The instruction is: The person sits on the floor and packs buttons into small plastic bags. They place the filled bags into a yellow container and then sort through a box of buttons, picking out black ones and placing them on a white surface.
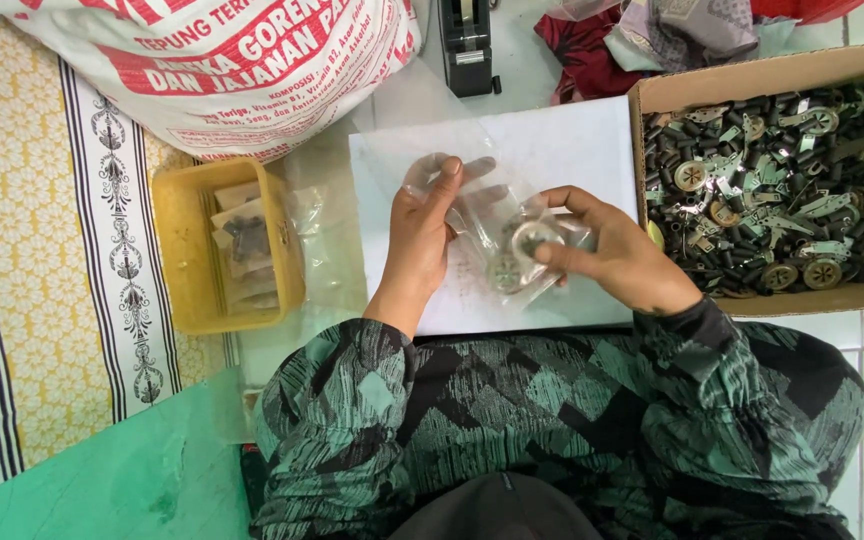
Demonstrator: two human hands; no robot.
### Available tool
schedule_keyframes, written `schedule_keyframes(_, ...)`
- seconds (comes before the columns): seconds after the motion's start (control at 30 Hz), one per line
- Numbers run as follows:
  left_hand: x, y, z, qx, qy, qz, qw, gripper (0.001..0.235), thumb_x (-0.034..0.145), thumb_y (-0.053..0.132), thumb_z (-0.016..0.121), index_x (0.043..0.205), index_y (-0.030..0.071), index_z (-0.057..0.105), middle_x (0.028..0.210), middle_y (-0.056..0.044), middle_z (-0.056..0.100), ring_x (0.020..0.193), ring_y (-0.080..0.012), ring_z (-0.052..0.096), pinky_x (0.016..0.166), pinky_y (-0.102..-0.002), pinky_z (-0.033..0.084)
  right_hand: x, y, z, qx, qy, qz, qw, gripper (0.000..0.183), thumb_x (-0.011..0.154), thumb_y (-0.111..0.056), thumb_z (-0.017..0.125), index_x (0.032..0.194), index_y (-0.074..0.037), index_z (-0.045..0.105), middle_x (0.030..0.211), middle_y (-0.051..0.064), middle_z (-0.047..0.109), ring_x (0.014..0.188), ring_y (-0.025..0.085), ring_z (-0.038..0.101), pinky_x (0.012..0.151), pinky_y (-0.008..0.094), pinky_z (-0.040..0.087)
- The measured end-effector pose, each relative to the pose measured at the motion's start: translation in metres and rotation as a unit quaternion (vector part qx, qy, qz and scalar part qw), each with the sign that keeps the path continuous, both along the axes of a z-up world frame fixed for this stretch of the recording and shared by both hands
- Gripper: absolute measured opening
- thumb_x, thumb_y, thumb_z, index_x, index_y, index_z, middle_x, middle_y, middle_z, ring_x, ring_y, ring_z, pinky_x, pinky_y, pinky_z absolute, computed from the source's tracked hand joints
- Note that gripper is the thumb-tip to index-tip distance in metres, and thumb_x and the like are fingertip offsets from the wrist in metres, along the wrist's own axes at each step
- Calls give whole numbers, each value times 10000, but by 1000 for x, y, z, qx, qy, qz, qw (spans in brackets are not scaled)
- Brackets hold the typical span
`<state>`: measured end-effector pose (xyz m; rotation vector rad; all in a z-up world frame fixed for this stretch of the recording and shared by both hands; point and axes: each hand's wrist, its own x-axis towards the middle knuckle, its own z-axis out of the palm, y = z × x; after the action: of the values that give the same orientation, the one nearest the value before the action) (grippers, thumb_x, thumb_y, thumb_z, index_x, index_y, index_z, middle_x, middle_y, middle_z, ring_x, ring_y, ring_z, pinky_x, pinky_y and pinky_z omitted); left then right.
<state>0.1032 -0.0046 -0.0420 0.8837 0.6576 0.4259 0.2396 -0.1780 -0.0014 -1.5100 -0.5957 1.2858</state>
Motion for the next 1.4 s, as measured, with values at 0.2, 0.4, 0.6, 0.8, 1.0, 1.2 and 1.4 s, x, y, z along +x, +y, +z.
schedule_keyframes(0.2, 2, -6, 20, -93, 54, 28, 994, 333, 965, 406, 723, 1118, 158, 563, 1140, -96, 751, 901, -273, 760, 576, -247, 495, -1, -3, -19, -7, -5, -44, 999, 534, 967, -96, 675, 1454, 45, 506, 879, 215, 719, 729, 233, 700, 694, 357, 599)
schedule_keyframes(0.4, -4, 1, -16, -133, 79, 21, 988, 443, 935, 445, 746, 1180, 138, 540, 1025, -9, 644, 824, -213, 677, 605, -276, 544, 1, -2, 0, -11, -38, -32, 999, 543, 918, 0, 700, 1433, 35, 533, 824, 247, 725, 693, 277, 723, 745, 404, 597)
schedule_keyframes(0.6, 1, -4, -5, -142, -1, -14, 990, 404, 971, 449, 721, 1158, 119, 582, 1091, -101, 707, 1000, -295, 730, 783, -401, 630, 6, -2, 23, -98, -197, 37, 975, 562, 917, -163, 753, 1427, -8, 574, 1027, 274, 734, 940, 337, 699, 875, 448, 528)
schedule_keyframes(0.8, 4, -19, 28, -107, -32, -50, 992, 345, 980, 415, 730, 1138, 136, 605, 1073, -76, 710, 1019, -275, 739, 791, -415, 647, 0, 2, 3, -57, -204, 12, 977, 436, 971, -215, 725, 1324, 26, 640, 1075, 210, 715, 1047, 330, 664, 917, 469, 519)
schedule_keyframes(1.0, -2, -3, 14, 78, 18, -131, 988, 641, 1000, 555, 669, 1405, 88, 500, 1341, -142, 605, 1260, -258, 613, 1098, -485, 497, -4, -3, -20, 5, -67, -79, 995, 159, 974, -115, 748, 1042, 11, 678, 832, 92, 673, 773, 165, 666, 778, 334, 579)
schedule_keyframes(1.2, -5, -5, -10, 161, 65, -224, 959, 562, 891, 259, 846, 1372, 116, 593, 1076, -112, 744, 916, -140, 721, 791, -291, 618, 3, -1, -15, 12, -50, -71, 996, 178, 1031, -140, 679, 1091, 19, 626, 891, 84, 613, 843, 157, 646, 792, 328, 564)
schedule_keyframes(1.4, -9, -8, 10, 193, 117, -251, 941, 534, 867, 142, 725, 1384, 97, 599, 1029, -111, 743, 909, -178, 701, 783, -388, 622, -1, 2, -4, 15, -94, -76, 992, 181, 1002, -53, 692, 1150, 39, 640, 939, 113, 669, 852, 161, 653, 782, 329, 570)
